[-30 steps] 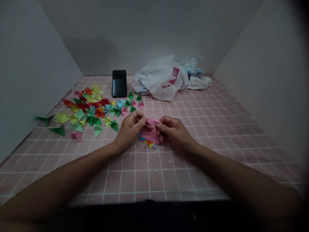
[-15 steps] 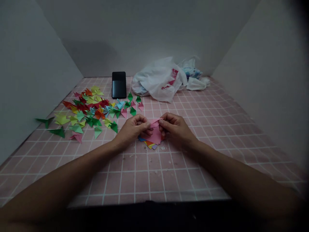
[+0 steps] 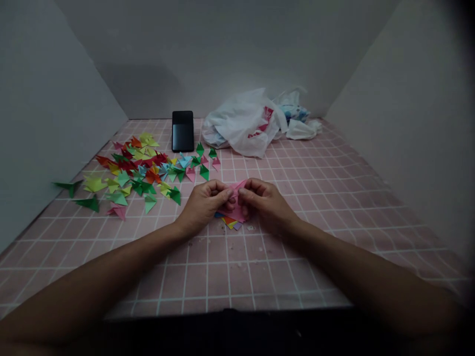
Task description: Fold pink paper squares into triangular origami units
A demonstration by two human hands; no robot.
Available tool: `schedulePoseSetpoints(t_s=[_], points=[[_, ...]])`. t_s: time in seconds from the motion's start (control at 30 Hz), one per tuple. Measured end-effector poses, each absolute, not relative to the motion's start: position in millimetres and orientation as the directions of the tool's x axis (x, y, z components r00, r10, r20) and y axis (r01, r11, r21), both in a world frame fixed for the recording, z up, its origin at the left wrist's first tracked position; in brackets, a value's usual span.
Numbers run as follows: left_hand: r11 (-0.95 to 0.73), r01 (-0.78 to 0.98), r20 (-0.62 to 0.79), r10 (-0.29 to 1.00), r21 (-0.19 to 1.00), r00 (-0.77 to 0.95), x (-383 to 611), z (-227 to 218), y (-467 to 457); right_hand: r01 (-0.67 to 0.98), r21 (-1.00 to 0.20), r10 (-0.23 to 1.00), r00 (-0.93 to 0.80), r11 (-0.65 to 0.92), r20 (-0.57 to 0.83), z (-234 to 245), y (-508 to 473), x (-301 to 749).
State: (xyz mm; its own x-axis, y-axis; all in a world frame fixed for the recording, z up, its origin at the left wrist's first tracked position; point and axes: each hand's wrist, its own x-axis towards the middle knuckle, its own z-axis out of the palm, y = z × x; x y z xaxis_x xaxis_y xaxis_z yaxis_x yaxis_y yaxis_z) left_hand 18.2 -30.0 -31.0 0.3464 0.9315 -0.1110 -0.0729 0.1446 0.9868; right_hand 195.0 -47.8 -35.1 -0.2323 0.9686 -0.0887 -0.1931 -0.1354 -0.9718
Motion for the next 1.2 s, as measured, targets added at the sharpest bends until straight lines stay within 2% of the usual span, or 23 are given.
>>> schedulePoseSetpoints(t_s=[0.23,0.47,0.8,1.03,1.2], points=[[0.120,-0.090,-0.078,0.921,0.989,0.382,17.6,-33.0,-31.1,-0.201,-0.970,0.968,-0.236,-0.134,-0.085,-35.9,-49.0,195.0],[0.233,-0.205,-0.127,0.894,0.950,0.429,18.2,-32.7,-32.0,-0.219,-0.964,0.960,-0.265,-0.153,-0.093,-36.5,-48.1,195.6],[0.212,-0.142,-0.135,0.899,0.967,0.417,16.5,-32.8,-30.0,-0.192,-0.970,0.957,-0.276,-0.148,-0.091,-33.4,-49.9,194.9],[0.246,-0.166,-0.158,0.895,0.955,0.417,18.2,-31.3,-30.9,-0.185,-0.974,0.955,-0.289,-0.130,-0.072,-34.0,-49.3,195.3],[0.198,-0.107,-0.142,0.909,0.974,0.393,16.8,-31.3,-29.5,-0.164,-0.979,0.960,-0.270,-0.123,-0.075,-31.5,-51.0,194.1]])
